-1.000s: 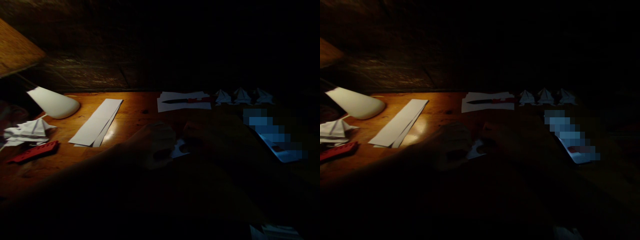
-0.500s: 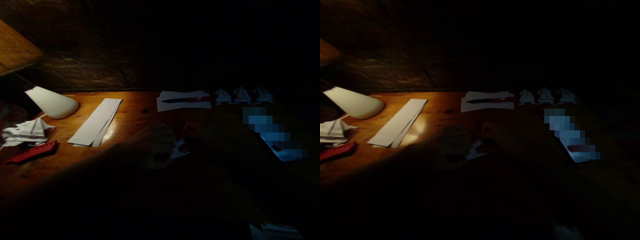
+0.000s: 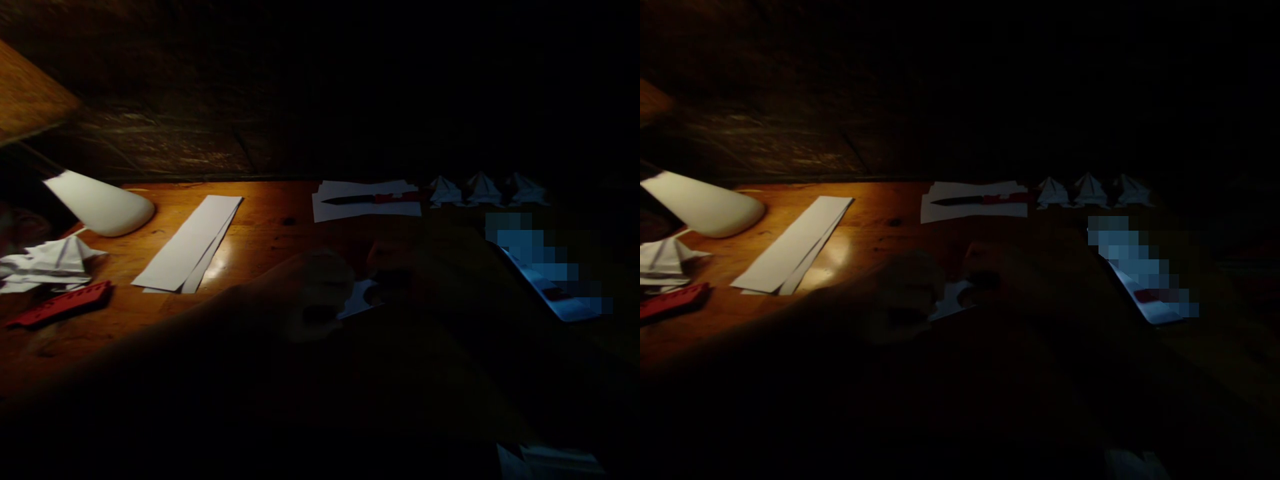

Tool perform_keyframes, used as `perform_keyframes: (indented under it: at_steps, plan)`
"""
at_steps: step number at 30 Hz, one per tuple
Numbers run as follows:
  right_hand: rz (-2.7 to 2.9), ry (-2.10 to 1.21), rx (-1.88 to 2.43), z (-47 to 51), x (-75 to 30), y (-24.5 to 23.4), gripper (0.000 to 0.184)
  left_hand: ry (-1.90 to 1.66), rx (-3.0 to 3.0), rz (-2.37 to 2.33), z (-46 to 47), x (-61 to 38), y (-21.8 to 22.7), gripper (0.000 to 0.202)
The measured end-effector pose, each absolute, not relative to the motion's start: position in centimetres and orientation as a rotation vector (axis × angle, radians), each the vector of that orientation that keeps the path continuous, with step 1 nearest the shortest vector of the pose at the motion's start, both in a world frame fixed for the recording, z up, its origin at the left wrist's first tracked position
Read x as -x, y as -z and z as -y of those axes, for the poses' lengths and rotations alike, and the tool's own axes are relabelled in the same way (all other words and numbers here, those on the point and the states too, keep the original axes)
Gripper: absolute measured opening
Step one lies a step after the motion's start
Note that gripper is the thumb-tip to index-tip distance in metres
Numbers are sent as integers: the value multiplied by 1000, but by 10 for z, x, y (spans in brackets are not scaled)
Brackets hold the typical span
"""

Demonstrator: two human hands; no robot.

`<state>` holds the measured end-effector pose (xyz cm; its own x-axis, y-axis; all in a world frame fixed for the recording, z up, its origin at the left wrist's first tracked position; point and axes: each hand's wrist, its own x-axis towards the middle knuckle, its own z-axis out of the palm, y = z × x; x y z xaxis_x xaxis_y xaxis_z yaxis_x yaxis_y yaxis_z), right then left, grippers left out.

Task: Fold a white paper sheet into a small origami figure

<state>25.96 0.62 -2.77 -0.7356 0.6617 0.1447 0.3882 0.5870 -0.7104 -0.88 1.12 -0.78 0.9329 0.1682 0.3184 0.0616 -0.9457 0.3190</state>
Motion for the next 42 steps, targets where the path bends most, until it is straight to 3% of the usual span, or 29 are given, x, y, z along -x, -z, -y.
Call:
perform_keyframes:
  at_steps: [7, 10, 14, 20, 26, 31, 35, 42]
  plan:
    - [2396, -1055, 731, -11, -262, 29, 3, -490, -2692, -176, -12, 12, 12, 5]
    - [2415, -1043, 678, -11, -263, 26, 13, -493, -2681, -196, -12, 14, 14, 5]
    - [2375, -1033, 709, -9, -262, 24, 7, -508, -2689, -236, -11, 14, 12, 3]
    - [2340, -1011, 719, -10, -264, 27, 12, -468, -2786, -228, -6, 12, 5, 2]
    - [2354, -1043, 775, -9, -266, 18, 9, -455, -2788, -303, 0, 11, 1, 42]
    - [2315, -1036, 801, -11, -267, 16, 12, -428, -2769, -284, 1, 11, 2, 38]
    - [2340, -944, 815, -12, -269, 18, 4, -456, -2758, -300, 2, 10, 3, 37]
    - [2380, -959, 798, -12, -271, 19, 5, -414, -2740, -273, -1, 12, 6, 45]
